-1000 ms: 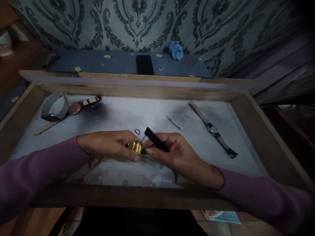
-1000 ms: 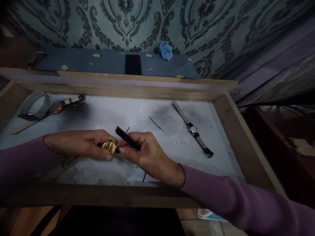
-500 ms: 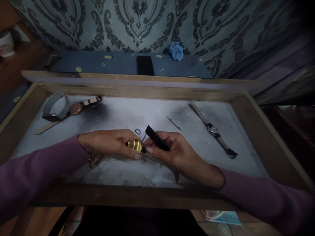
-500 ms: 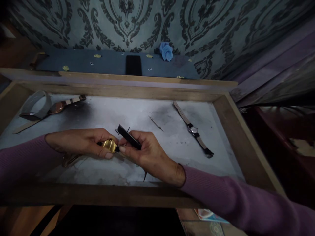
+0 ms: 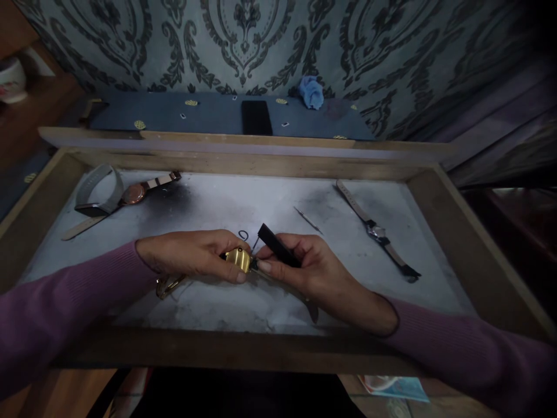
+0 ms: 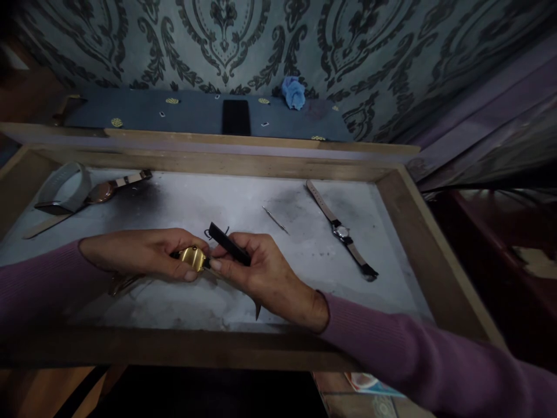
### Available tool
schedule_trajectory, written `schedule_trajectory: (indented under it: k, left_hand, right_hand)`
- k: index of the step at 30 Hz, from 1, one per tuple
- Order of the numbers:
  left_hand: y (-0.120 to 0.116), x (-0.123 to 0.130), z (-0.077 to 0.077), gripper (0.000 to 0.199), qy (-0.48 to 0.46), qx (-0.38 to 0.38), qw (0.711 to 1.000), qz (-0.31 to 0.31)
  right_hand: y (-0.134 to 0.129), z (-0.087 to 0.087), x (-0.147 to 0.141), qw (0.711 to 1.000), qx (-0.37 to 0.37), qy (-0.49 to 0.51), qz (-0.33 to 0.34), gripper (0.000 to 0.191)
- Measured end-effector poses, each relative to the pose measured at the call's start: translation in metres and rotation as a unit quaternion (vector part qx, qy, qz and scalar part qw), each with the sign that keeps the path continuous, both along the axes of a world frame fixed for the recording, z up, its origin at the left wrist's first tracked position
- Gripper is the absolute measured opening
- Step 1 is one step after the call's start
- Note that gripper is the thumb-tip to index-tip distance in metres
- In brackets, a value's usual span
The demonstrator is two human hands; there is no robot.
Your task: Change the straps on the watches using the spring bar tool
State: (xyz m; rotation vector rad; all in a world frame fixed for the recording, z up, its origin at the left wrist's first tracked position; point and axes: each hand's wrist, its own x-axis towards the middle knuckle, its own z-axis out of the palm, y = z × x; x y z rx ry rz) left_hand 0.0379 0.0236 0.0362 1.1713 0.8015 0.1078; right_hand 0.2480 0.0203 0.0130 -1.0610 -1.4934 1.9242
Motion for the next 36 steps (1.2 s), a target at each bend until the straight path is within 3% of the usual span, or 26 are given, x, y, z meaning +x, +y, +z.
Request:
schedule_trajectory:
  k: [8, 17, 29, 36]
  left_hand:
    - [-0.001, -0.004, 0.002, 0.016, -0.003, -0.024, 1.0, 0.005]
    - [0.002, -0.008, 0.002, 0.021, -0.024, -0.039, 0.999, 0.01]
    - [0.005, -0.01, 0.007, 0.031, 0.006, 0.026, 1.0, 0.005]
    - [0.002, -0.009, 0.01, 0.028, 0.004, 0.013, 1.0, 0.028]
  right_hand:
    - [0.002, 0.003, 0.003, 1.0, 0.009, -0.018, -0.004, 0.022]
    - [0.007, 0.003, 0.005, 0.996, -0.085, 0.011, -0.018, 0.018]
    - [0.013, 0.002, 0.007, 0.992, -0.119, 0.039, -0.031, 0.013]
    - [0.014, 0.001, 0.01, 0.987, -0.155, 0.042, -0.022, 0.016]
